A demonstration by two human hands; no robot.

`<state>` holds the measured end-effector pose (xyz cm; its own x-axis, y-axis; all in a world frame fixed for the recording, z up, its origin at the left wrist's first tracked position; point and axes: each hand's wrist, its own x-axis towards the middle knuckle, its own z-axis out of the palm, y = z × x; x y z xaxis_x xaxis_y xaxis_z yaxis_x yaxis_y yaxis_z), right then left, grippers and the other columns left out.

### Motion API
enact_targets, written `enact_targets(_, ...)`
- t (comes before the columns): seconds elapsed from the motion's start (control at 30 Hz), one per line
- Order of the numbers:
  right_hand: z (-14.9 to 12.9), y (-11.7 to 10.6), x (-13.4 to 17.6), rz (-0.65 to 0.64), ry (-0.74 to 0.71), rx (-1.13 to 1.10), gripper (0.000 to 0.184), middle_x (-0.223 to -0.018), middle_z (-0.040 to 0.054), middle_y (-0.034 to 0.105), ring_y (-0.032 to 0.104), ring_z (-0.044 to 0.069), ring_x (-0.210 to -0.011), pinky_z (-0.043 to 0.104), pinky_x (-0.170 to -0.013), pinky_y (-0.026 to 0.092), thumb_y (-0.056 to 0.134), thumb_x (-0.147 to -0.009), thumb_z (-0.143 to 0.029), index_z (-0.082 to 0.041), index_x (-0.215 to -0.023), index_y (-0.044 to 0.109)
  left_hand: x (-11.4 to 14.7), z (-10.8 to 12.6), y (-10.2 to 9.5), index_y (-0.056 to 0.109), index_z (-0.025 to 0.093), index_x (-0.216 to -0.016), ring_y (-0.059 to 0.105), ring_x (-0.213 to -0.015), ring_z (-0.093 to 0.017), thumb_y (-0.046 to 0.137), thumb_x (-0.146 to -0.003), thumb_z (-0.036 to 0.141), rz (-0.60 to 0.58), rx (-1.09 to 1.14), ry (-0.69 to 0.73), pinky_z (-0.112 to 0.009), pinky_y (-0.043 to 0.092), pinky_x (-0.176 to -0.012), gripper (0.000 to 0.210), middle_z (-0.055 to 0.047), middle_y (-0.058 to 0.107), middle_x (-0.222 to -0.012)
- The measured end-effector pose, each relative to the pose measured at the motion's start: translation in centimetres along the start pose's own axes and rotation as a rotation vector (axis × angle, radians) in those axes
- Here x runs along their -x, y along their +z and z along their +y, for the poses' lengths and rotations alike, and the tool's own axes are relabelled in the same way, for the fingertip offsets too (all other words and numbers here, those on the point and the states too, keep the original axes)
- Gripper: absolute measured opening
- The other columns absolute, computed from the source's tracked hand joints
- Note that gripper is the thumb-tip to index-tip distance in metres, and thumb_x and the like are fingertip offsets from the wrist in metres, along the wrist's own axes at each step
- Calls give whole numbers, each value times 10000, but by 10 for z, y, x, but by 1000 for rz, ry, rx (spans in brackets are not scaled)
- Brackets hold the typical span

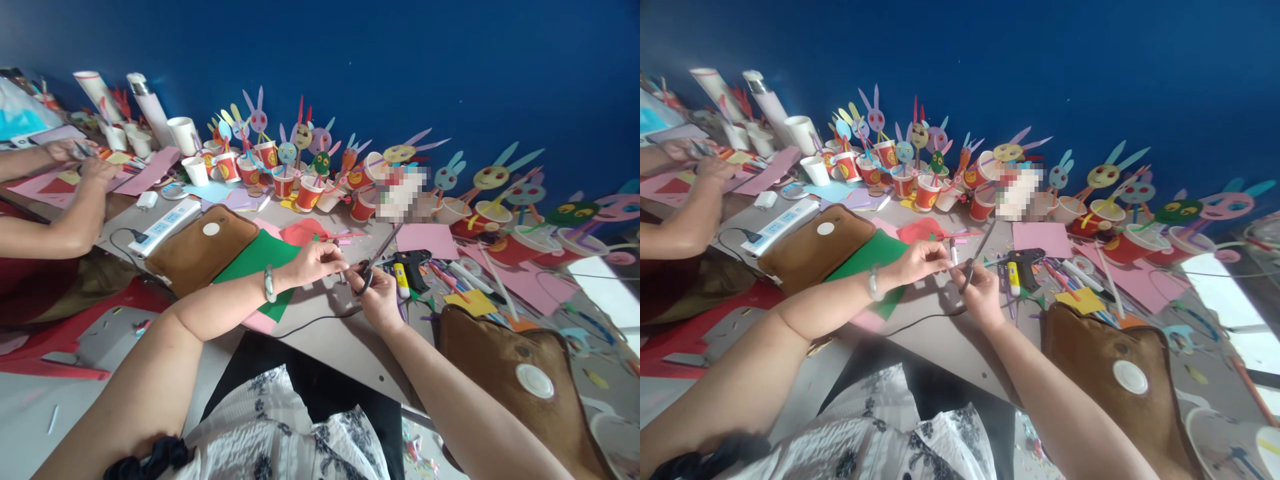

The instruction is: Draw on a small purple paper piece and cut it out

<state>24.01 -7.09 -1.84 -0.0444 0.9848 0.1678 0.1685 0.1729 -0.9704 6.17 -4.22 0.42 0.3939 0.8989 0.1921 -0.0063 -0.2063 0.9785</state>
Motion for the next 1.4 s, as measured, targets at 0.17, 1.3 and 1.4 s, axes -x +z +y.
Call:
enact_targets(0.17,0,-1,0,-15,-10,17,249,-547,-38,523,426,111,-514,261,-509,344,782,-740,-400,-176,-745,674,1,1,2,592,137,-671,484,-579,-70,754,-779,364,-9,-21,11,-217,393,-569,299,21,555,-613)
enact_targets(1.3,2,-5,1,-282,-13,-122,441,-528,-18,504,446,143,-497,307,-507,387,654,-824,-644,-217,-715,633,-13,9,-22,566,134,-740,538,-564,-61,745,-760,335,160,569,-213,-206,401,-551,270,18,561,-655)
enact_targets(1.4,-4,-6,2,-492,1,-151,541,-525,-23,489,424,135,-492,303,-508,377,618,-794,-740,-201,-763,648,-17,7,-27,561,137,-744,516,-550,-55,710,-793,303,217,626,-218,-208,403,-543,228,13,570,-667)
